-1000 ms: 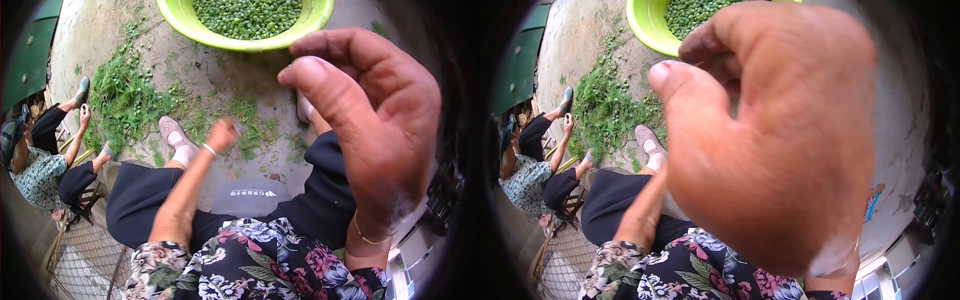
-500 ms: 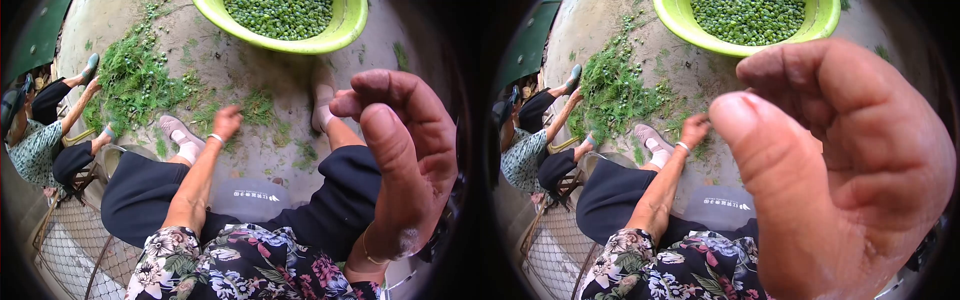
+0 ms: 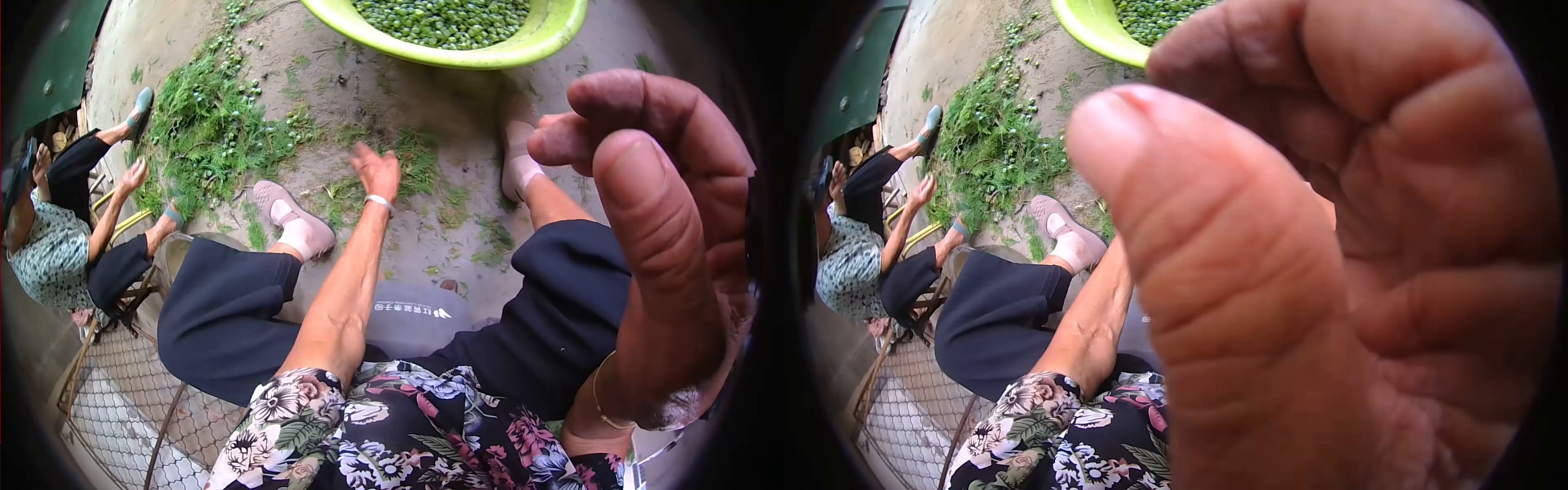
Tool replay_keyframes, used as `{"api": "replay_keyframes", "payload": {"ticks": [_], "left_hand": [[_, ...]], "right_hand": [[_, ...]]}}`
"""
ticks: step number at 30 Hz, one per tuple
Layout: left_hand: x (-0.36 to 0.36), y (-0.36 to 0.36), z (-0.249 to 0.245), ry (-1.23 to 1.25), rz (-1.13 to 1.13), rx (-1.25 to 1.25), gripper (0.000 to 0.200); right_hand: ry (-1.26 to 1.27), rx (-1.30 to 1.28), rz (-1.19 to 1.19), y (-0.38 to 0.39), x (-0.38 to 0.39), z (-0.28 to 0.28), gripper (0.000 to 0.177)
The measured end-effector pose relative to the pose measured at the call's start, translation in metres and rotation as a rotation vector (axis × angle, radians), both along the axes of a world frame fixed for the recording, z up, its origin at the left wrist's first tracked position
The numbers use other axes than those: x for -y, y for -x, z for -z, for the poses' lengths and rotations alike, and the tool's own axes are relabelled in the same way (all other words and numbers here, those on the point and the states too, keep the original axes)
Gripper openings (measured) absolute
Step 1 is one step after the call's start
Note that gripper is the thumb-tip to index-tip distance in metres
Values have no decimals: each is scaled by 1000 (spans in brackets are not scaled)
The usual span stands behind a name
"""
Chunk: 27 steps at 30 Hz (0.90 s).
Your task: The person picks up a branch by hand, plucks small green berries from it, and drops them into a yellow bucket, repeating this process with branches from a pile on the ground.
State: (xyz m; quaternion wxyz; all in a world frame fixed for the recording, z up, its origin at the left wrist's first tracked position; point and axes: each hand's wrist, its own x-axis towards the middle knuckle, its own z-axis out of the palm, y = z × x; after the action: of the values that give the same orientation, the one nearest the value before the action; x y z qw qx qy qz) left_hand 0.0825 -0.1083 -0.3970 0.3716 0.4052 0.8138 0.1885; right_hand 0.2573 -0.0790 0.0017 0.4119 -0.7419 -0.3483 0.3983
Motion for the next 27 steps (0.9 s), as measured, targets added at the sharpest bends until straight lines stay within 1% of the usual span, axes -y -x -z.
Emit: {"api": "replay_keyframes", "payload": {"ticks": [1, 3, 4, 5, 7, 9, 11, 12, 14, 15, 17, 19, 20, 22, 25, 26, 27], "left_hand": [[14, 8, 8, -16, 26, -174, 75], [52, 49, 27, -55, 85, -491, 79], [68, 76, 36, 69, 44, -387, 83], [79, 94, 39, 278, -14, -346, 87], [93, 86, 67, 398, -81, -483, 88], [91, 36, 73, 361, 154, -538, 86], [79, -20, 44, 190, 407, -450, 85], [69, -36, 21, 187, 408, -444, 85], [52, -58, -16, 124, 404, 48, 85], [45, -57, -21, 125, 404, 51, 85], [26, -37, -25, -50, 509, -228, 90], [-6, -8, -19, -42, 487, -362, 99], [-23, 4, -20, -36, 489, -358, 99], [-54, 13, -25, 225, 312, -312, 107], [-67, -21, -22, 246, 305, -239, 111], [-66, -39, -32, 260, 421, -270, 116], [-61, -55, -43, 260, 421, -264, 116]], "right_hand": [[-1, -6, 8, 0, 3, -2, 39], [-6, -23, 24, -8, 7, -2, 39], [-7, -29, 33, -13, 5, 0, 39], [-7, -33, 44, -21, 16, -2, 39], [0, -41, 52, -20, 16, 0, 38], [12, -44, 54, -21, 17, 2, 38], [18, -38, 53, -26, 19, 2, 38], [17, -35, 52, -27, 19, 1, 38], [15, -31, 47, -28, 13, 3, 37], [17, -31, 45, -29, 15, 2, 37], [27, -32, 45, -33, 20, 3, 37], [42, -31, 47, -37, 26, 4, 36], [50, -32, 47, -37, 26, 4, 36], [58, -34, 44, -34, 22, 7, 36], [65, -28, 40, -33, 22, 6, 35], [68, -25, 38, -33, 22, 5, 35], [70, -23, 36, -33, 22, 5, 35]]}}
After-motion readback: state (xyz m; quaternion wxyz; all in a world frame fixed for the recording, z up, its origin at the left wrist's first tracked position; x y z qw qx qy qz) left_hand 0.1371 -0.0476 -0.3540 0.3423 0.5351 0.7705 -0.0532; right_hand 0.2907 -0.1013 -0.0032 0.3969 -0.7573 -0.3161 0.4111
